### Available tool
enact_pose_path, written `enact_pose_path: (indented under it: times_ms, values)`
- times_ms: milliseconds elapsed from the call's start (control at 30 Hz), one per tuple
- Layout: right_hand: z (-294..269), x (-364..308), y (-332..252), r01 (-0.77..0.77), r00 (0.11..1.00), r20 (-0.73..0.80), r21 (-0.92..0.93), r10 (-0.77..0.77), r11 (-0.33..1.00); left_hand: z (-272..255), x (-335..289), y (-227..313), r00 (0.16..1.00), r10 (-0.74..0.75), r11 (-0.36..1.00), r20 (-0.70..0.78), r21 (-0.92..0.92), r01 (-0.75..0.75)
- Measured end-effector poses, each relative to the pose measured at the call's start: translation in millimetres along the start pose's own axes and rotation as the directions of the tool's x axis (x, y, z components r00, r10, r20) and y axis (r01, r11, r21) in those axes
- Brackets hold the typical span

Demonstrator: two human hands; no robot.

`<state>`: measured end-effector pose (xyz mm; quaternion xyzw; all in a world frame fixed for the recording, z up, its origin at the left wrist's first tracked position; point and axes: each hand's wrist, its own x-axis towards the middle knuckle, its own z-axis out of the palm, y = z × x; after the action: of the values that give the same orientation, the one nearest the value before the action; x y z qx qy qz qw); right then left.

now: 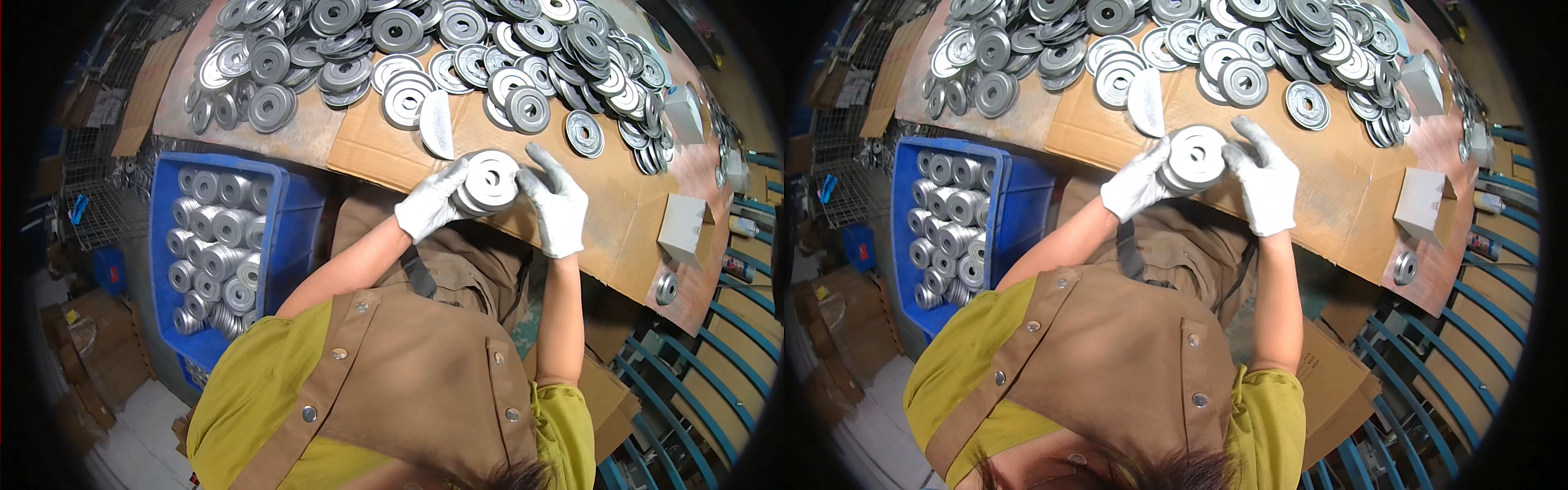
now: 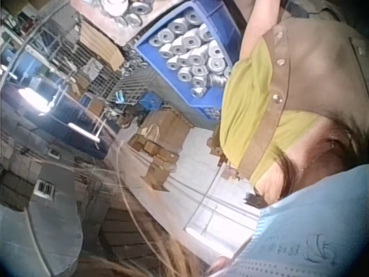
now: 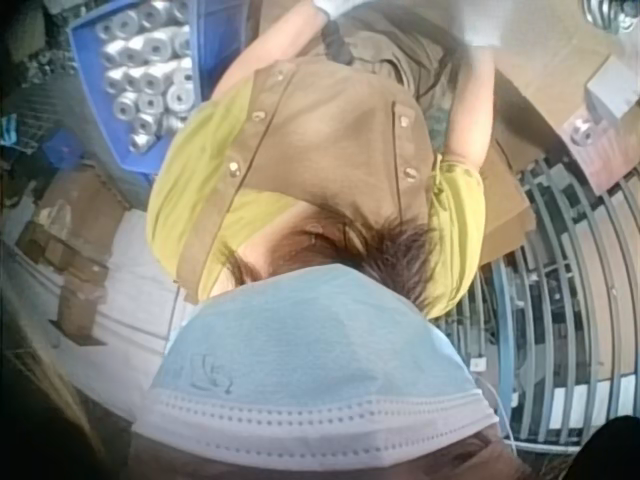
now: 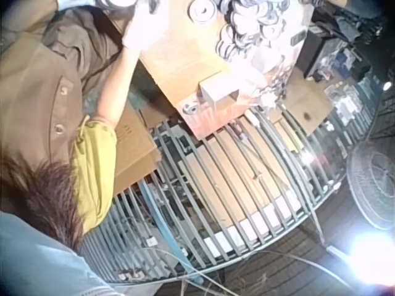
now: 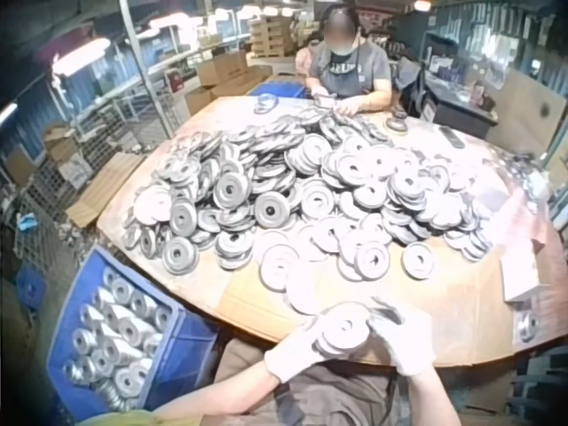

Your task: The person stacks and sorts circular metal rings by hand from a work table into a blue bin.

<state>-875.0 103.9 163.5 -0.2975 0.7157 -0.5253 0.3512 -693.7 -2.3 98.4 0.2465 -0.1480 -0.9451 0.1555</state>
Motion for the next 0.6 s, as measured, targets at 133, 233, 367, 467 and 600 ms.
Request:
enact_pose_path:
  times_ms: [133, 233, 367, 467, 600]
  values:
    - [-26.8, 43.0, 16.4, 0.195, 0.914, -0.208, -0.528, -0.349, 0.826, 2.7, -1.9, -3.2, 0.992, 0.035, 0.991, -0.122, 0.136, -0.018]
    - [-72.0, 81.4, 53.6, 0.111, 0.842, -0.075, -0.945, -0.534, 0.307, 1.2, 4.0, -6.9, 0.998, 0.008, 0.991, -0.067, 0.135, 0.001]
    - [-68.8, 76.6, 54.7, 0.114, 0.901, -0.023, -0.951, -0.433, 0.288, 0.1, 0.3, -5.0, 0.993, 0.034, 0.990, -0.110, 0.137, -0.019]
    - [-61.9, 64.9, 46.4, 0.166, 0.885, 0.019, -0.946, -0.465, 0.279, 0.0, -1.9, -2.4, 0.995, 0.025, 0.994, -0.101, 0.106, -0.014]
    - [-61.1, 50.9, 48.5, 0.097, 0.950, -0.179, -0.609, -0.255, 0.787, -0.5, 0.3, -1.7, 0.998, -0.007, 0.992, -0.065, 0.126, 0.015]
